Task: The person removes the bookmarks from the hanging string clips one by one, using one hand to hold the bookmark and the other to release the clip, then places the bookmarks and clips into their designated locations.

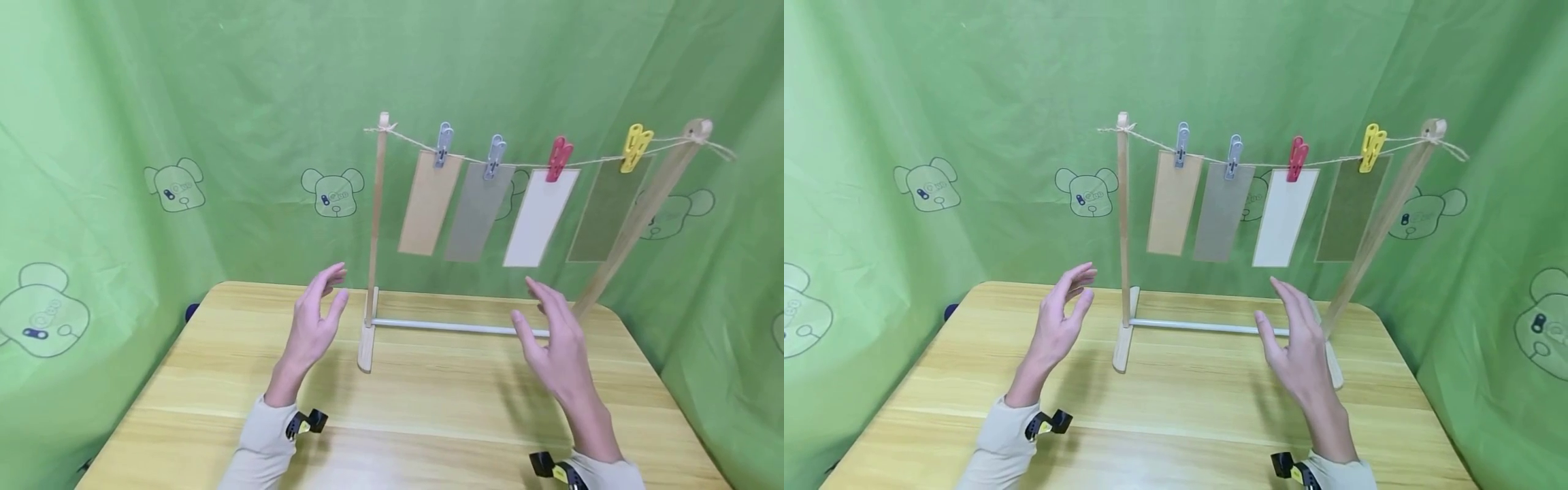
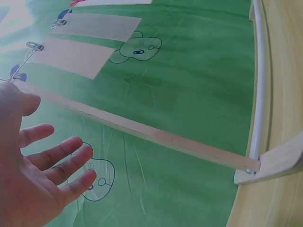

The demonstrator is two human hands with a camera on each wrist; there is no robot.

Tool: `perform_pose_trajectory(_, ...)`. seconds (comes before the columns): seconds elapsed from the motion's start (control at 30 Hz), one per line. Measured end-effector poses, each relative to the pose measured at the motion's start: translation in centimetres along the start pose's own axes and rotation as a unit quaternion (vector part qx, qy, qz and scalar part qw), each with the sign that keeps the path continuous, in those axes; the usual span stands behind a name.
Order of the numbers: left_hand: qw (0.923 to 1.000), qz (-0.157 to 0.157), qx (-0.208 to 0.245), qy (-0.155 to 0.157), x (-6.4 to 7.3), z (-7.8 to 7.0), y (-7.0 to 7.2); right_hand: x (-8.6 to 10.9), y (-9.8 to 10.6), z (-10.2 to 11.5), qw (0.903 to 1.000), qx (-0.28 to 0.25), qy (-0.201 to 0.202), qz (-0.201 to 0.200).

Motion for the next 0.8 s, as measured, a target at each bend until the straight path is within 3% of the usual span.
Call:
perform_pose_trajectory(0.27,0.9984,-0.001,0.056,0.002,-0.7,-0.4,-1.1,-1.6,0.7,0.6,0.9997,-0.011,0.004,-0.021)
perform_pose_trajectory(0.8,0.9948,-0.016,0.097,0.024,-1.3,-0.6,-2.4,-5.9,1.1,3.0,0.9977,-0.029,0.051,-0.033)
Point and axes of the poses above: each hand's wrist, its own x-axis away from the middle knuckle, its own y-axis out of the back of the hand, z = x × y, the point moved 6 cm from there along -x, towards the middle knuckle, and after that the axes turned 1 degree about -z, right-handed, at the moved point
